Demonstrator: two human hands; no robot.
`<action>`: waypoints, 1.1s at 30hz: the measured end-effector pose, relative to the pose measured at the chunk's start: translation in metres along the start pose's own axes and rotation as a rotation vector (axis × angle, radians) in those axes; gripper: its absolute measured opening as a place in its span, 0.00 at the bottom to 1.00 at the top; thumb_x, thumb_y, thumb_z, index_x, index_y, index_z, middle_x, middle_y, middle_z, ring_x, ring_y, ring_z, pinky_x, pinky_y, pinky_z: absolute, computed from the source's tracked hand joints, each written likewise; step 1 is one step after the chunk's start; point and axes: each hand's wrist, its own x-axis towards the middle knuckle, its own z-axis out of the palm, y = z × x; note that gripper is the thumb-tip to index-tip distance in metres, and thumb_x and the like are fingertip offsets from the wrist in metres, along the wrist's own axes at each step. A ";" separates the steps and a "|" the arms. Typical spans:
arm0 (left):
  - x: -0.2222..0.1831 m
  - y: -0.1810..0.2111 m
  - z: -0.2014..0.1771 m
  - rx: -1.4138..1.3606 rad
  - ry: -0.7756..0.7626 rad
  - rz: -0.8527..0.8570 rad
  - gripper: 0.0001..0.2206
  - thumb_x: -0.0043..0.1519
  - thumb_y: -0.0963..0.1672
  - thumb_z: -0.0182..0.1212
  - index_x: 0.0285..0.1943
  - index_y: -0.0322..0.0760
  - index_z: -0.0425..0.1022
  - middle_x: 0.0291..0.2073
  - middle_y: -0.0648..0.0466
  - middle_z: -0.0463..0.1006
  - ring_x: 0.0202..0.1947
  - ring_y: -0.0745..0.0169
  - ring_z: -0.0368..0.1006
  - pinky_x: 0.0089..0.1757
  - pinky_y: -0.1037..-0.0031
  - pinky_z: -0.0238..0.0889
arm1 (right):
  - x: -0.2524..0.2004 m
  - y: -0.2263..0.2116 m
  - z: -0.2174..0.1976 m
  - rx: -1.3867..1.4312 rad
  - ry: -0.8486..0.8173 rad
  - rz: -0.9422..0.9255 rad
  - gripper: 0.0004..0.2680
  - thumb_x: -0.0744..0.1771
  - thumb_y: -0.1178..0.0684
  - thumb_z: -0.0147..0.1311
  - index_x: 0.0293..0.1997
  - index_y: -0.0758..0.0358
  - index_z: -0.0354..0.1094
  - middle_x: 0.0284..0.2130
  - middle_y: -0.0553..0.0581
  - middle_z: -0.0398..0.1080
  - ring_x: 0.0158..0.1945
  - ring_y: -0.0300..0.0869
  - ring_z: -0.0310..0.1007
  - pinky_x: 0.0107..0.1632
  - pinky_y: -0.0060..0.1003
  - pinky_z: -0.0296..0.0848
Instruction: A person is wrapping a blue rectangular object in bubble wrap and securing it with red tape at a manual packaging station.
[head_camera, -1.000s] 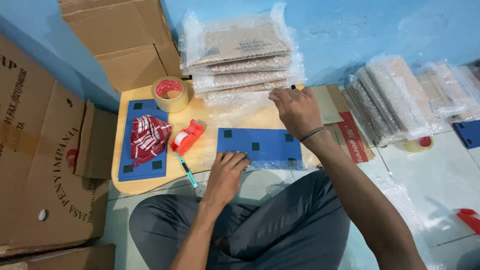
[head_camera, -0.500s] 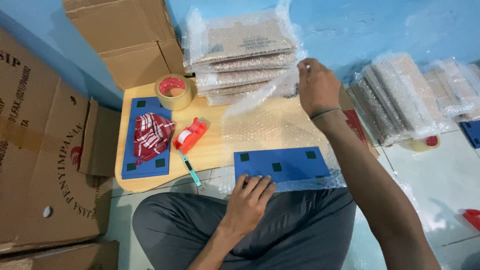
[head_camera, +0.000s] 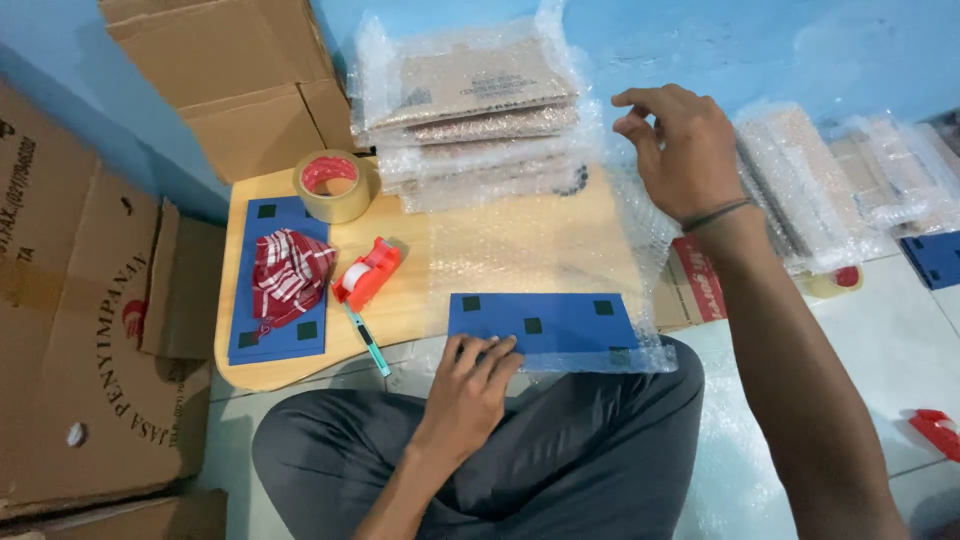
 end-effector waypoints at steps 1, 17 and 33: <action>0.002 -0.001 -0.003 0.000 0.000 -0.001 0.10 0.56 0.37 0.60 0.46 0.30 0.77 0.52 0.46 0.80 0.49 0.49 0.71 0.52 0.58 0.59 | -0.002 -0.004 -0.004 0.000 -0.001 -0.001 0.07 0.69 0.65 0.61 0.52 0.68 0.78 0.38 0.58 0.76 0.31 0.46 0.68 0.43 0.41 0.67; 0.021 -0.012 -0.033 0.107 -0.272 0.016 0.17 0.53 0.37 0.59 0.52 0.29 0.76 0.52 0.44 0.72 0.50 0.47 0.68 0.55 0.56 0.57 | -0.143 -0.059 -0.023 0.204 -0.663 0.248 0.22 0.56 0.36 0.71 0.49 0.53 0.79 0.53 0.53 0.77 0.55 0.49 0.75 0.57 0.48 0.73; 0.088 -0.072 -0.049 0.074 -0.459 -0.120 0.14 0.59 0.40 0.59 0.54 0.41 0.76 0.40 0.43 0.84 0.50 0.42 0.76 0.53 0.52 0.59 | -0.166 0.023 0.029 0.704 -0.392 0.465 0.10 0.66 0.42 0.60 0.39 0.55 0.84 0.27 0.59 0.81 0.30 0.48 0.78 0.36 0.42 0.74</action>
